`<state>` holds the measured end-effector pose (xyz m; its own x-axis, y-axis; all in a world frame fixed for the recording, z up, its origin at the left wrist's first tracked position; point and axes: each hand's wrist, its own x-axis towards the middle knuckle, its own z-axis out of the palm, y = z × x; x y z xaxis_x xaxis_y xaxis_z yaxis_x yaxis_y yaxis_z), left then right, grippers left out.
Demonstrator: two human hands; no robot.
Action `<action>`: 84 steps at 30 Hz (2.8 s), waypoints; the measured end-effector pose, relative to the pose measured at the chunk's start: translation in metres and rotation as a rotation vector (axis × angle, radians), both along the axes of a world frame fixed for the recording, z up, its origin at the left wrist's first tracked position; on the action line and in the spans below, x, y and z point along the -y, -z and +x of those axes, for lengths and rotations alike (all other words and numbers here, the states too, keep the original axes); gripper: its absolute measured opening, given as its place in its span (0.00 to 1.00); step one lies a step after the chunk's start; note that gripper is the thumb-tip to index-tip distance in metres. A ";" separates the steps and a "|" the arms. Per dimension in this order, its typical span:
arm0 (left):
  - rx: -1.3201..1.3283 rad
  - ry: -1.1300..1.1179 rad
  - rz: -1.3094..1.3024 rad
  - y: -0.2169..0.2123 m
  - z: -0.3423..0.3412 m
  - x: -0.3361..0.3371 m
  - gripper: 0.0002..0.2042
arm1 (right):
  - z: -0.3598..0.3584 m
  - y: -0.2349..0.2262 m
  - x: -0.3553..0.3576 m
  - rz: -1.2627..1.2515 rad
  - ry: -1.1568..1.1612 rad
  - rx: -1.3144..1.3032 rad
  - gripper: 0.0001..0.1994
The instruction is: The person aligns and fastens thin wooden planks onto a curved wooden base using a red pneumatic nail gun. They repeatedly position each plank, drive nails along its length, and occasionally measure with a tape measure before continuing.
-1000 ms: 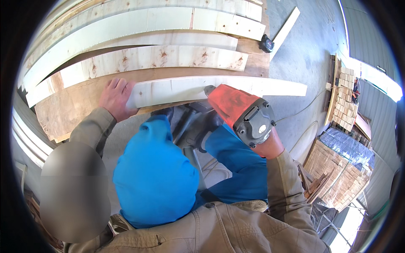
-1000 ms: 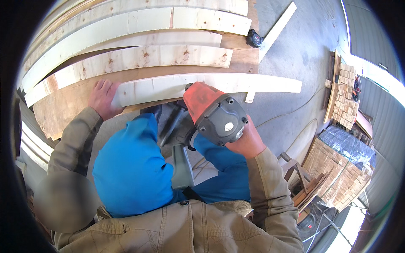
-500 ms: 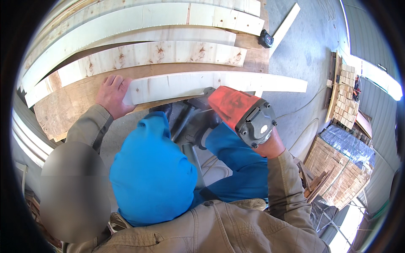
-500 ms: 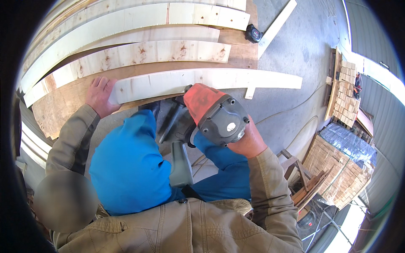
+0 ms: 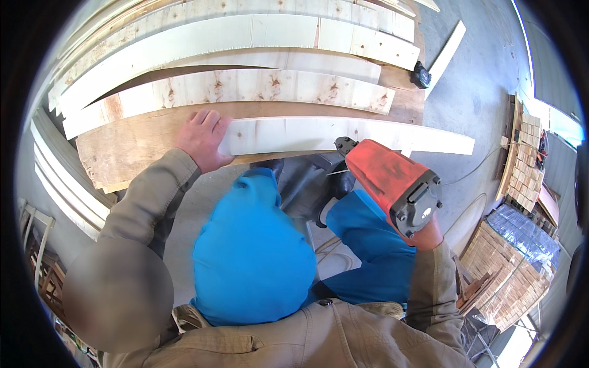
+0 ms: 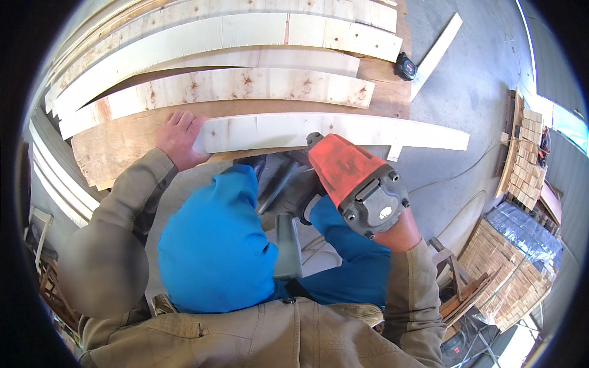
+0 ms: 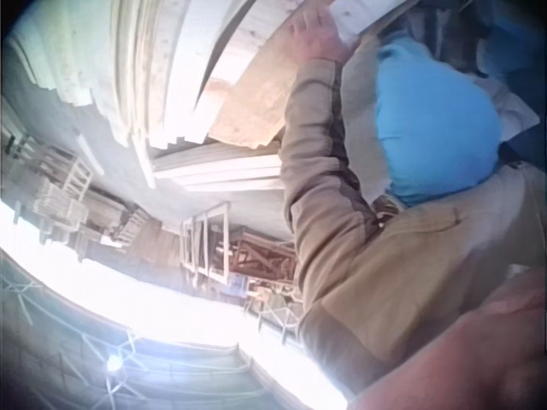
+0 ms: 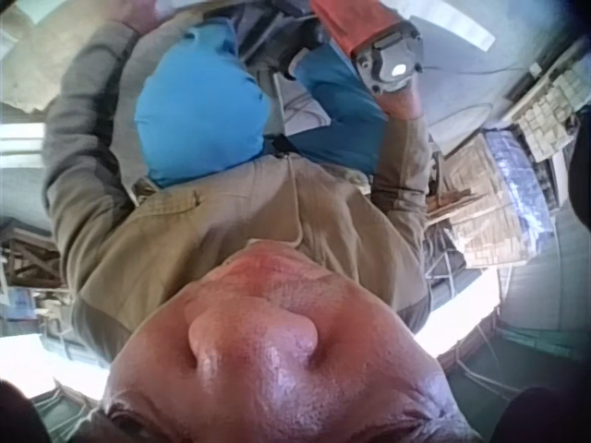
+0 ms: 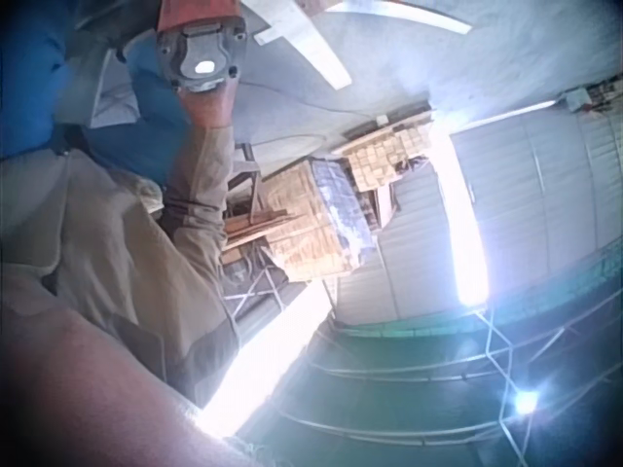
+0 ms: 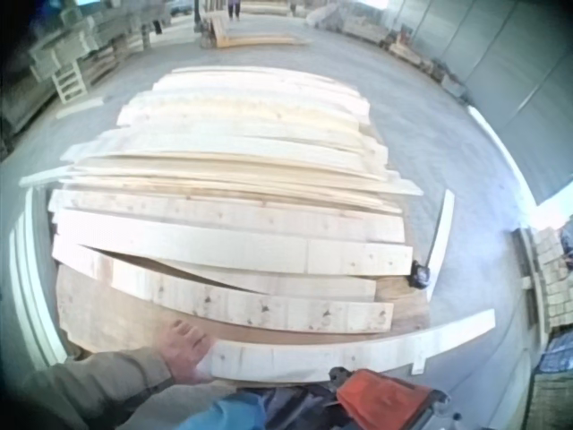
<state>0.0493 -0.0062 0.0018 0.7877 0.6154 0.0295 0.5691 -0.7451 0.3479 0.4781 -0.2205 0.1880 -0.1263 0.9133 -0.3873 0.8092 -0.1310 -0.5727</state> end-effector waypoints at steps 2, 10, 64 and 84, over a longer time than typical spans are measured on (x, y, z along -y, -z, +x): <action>-0.005 0.000 -0.001 -0.001 0.001 -0.001 0.33 | 0.003 -0.001 0.003 -0.045 0.021 -0.019 0.26; -0.081 -0.045 -0.136 -0.018 0.001 -0.001 0.42 | 0.008 0.002 0.007 -0.079 -0.031 -0.029 0.29; 0.081 -0.386 -0.662 -0.013 -0.079 -0.004 0.39 | -0.070 0.008 -0.048 -0.412 0.345 -0.448 0.26; 0.399 -0.492 -0.933 0.017 -0.098 -0.001 0.27 | -0.134 0.014 -0.090 -0.209 0.093 -0.391 0.27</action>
